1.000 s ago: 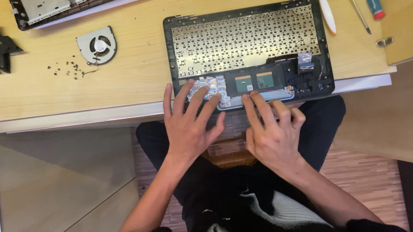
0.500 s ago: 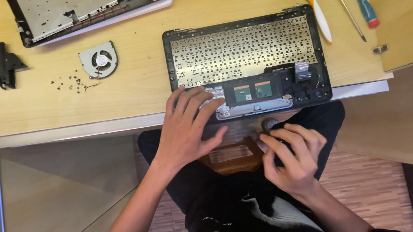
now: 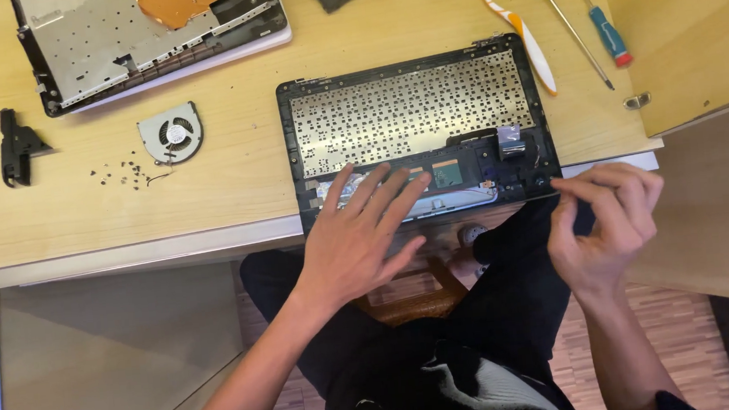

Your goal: Disassembling and reassembling internal laptop components using a screwdriver on a repair bench.

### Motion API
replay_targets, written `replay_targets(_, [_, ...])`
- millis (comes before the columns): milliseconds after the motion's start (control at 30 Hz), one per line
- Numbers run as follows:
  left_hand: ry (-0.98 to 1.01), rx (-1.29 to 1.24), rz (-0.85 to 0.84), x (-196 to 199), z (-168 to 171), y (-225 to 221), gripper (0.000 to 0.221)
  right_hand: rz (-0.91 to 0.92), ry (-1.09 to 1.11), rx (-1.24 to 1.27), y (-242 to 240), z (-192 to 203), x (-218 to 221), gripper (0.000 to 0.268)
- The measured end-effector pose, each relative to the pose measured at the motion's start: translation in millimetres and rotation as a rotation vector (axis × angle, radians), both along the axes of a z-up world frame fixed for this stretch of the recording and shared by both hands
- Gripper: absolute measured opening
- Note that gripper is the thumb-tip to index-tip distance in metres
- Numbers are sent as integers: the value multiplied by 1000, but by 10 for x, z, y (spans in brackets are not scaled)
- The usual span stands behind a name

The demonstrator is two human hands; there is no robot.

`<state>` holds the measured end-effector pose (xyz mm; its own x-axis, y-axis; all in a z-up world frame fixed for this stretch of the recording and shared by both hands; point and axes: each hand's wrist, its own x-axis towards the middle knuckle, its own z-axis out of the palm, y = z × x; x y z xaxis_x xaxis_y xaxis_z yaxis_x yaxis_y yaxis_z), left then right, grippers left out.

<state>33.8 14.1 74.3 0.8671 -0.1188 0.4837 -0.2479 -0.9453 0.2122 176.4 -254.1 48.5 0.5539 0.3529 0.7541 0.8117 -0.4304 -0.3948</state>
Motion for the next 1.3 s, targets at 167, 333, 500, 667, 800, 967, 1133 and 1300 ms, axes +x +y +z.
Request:
replay_targets(167, [-25, 154, 58, 53, -59, -13, 66, -5, -19, 44, 131, 235, 633, 23])
replay_targets(333, [-6, 179, 93, -2, -15, -31, 68, 60, 65, 24, 366, 375, 1324, 23])
replay_targets(500, [23, 113, 125, -15, -24, -63, 71, -201, 310, -601, 493, 174, 2027, 20])
replay_targets(667, [63, 66, 138, 7, 27, -54, 68, -357, 299, -719, 712, 53, 1977, 22])
replay_targets(800, [69, 17, 128, -46, 92, -78, 66, -219, 388, -486, 832, 380, 1663, 36])
replay_targets(967, [91, -219, 86, -67, 150, -37, 66, -3, 129, -170, 880, 143, 1953, 21])
replay_targets(1133, [221, -705, 24, -217, 387, 190, 69, 97, -88, 35, 1005, 84, 1947, 12])
replay_targets(1300, [-235, -556, 415, -542, 414, 1051, 36, 161, -161, 180, 968, 143, 1795, 10])
